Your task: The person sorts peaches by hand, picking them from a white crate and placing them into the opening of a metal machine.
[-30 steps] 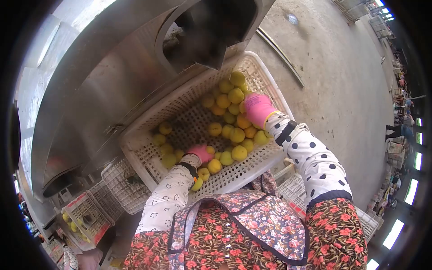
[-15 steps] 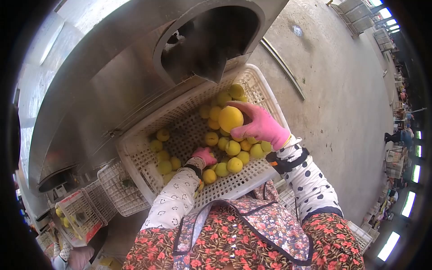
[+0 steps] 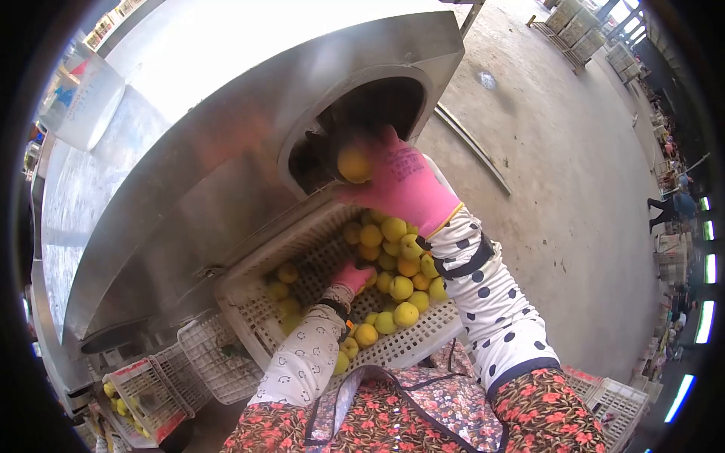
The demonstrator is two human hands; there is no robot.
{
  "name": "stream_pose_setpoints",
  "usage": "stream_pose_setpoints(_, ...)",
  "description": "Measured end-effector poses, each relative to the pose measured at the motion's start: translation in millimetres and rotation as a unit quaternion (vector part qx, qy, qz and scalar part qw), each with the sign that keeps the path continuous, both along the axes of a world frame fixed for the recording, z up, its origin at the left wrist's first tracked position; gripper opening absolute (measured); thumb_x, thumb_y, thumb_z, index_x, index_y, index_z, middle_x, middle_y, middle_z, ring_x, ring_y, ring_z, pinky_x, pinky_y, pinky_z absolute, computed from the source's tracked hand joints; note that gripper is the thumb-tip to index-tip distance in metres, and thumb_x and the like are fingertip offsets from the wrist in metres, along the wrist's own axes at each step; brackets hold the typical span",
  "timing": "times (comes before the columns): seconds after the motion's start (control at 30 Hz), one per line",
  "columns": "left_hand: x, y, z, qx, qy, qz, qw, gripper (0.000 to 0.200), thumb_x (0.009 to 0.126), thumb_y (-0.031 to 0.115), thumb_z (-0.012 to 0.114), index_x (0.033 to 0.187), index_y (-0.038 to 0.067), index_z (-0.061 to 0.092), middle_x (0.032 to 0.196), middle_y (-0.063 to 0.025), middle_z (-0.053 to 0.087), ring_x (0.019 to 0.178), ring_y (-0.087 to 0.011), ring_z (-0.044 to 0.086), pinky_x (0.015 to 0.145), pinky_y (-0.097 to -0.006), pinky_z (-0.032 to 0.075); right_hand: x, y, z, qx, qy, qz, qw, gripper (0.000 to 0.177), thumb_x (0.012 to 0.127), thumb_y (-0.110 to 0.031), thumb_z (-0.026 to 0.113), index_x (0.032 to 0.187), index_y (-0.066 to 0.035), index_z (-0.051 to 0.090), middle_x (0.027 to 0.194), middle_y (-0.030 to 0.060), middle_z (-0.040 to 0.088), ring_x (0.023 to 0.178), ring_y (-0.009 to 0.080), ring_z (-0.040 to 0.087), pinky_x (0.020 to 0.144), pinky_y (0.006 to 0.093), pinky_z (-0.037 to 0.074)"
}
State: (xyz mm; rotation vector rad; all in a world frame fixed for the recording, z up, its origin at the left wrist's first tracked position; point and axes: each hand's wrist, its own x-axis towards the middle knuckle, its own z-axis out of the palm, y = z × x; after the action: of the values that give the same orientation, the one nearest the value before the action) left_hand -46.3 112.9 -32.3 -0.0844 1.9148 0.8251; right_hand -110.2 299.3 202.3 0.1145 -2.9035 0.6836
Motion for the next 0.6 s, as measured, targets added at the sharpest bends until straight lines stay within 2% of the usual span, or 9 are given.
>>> stream_pose_setpoints(0.07,-4.7,6.1,-14.1,-0.002,-0.016,-0.096,0.995,0.092,0.073,0.049,0.079,0.148,0.008,0.045,0.141,-0.0196,0.057,0.130,-0.0333,0.055,0.110,-0.0415,0.043,-7.1,-9.0,-9.0,0.043,0.012,-0.031,0.998,0.069,0.083,-0.042,0.077,0.136,-0.004,0.054,0.131,0.0235,0.057,0.121,0.0430,0.056,0.103,0.0491,0.047)
stream_pose_setpoints(0.17,-8.6,-3.1,-31.3,0.016,-0.037,-0.203,0.978,0.093,0.071,0.046,0.082,0.148,0.011,0.045,0.144,-0.0178,0.055,0.132,-0.0320,0.053,0.112,-0.0416,0.042,-19.7,-30.8,14.0,0.041,-0.045,-0.110,0.992,0.061,0.084,-0.043,0.075,0.129,-0.005,0.059,0.123,0.0224,0.060,0.117,0.0415,0.058,0.097,0.0512,0.049)
stream_pose_setpoints(0.23,-5.5,-7.9,-38.1,0.034,-0.060,-0.255,0.964,0.092,0.071,0.042,0.084,0.148,0.009,0.045,0.142,-0.0182,0.057,0.130,-0.0315,0.055,0.111,-0.0410,0.042,-37.1,-21.3,-3.3,0.156,0.081,-0.006,0.984,0.049,0.084,-0.035,0.076,0.120,-0.004,0.064,0.117,0.0200,0.062,0.109,0.0383,0.061,0.090,0.0492,0.051)
stream_pose_setpoints(0.33,11.1,-29.8,-59.3,0.181,-0.060,-0.095,0.977,0.086,0.075,0.033,0.083,0.146,0.005,0.046,0.137,-0.0166,0.060,0.125,-0.0293,0.058,0.110,-0.0401,0.043,-37.4,7.7,-2.6,0.169,0.306,0.040,0.936,0.036,0.084,-0.026,0.077,0.111,-0.004,0.069,0.112,0.0167,0.063,0.098,0.0341,0.064,0.084,0.0448,0.053)
stream_pose_setpoints(0.37,21.2,-38.4,-70.8,0.310,-0.105,0.021,0.945,0.072,0.083,0.031,0.079,0.142,0.004,0.049,0.129,-0.0131,0.063,0.117,-0.0256,0.061,0.101,-0.0394,0.051,-16.2,5.3,-5.1,-0.106,0.246,-0.072,0.961,0.033,0.084,-0.020,0.078,0.112,-0.006,0.070,0.109,0.0141,0.064,0.093,0.0317,0.064,0.082,0.0413,0.053)
stream_pose_setpoints(0.43,18.1,-41.0,-26.6,0.357,-0.265,0.112,0.889,0.065,0.088,0.034,0.075,0.140,0.005,0.050,0.126,-0.0111,0.063,0.114,-0.0240,0.062,0.094,-0.0377,0.054,40.1,1.7,-7.9,-0.198,0.052,-0.182,0.962,0.035,0.086,-0.023,0.076,0.117,-0.008,0.069,0.110,0.0148,0.063,0.099,0.0321,0.064,0.084,0.0412,0.052)
stream_pose_setpoints(0.5,24.9,-39.2,5.9,0.378,-0.365,0.159,0.836,0.055,0.096,0.038,0.066,0.138,0.007,0.051,0.126,-0.0097,0.061,0.109,-0.0220,0.063,0.083,-0.0337,0.059,75.1,26.4,-67.3,-0.006,-0.121,-0.079,0.990,0.043,0.087,-0.027,0.074,0.125,-0.008,0.063,0.112,0.0177,0.063,0.104,0.0339,0.063,0.087,0.0430,0.052)
stream_pose_setpoints(0.53,31.9,-29.5,6.8,0.394,-0.367,0.155,0.828,0.055,0.096,0.038,0.065,0.140,0.007,0.050,0.127,-0.0099,0.060,0.110,-0.0223,0.063,0.083,-0.0341,0.059,85.6,29.2,-81.2,0.054,-0.262,-0.051,0.962,0.057,0.085,-0.034,0.073,0.129,-0.004,0.054,0.114,0.0189,0.063,0.106,0.0380,0.064,0.091,0.0451,0.051)
stream_pose_setpoints(0.6,44.8,-4.8,5.4,0.428,-0.370,0.144,0.812,0.056,0.098,0.039,0.063,0.142,0.008,0.047,0.131,-0.0103,0.058,0.111,-0.0230,0.063,0.084,-0.0349,0.059,92.3,32.3,-132.0,0.095,-0.366,-0.034,0.925,0.060,0.081,-0.036,0.075,0.127,-0.005,0.054,0.117,0.0209,0.061,0.111,0.0386,0.062,0.095,0.0442,0.050)
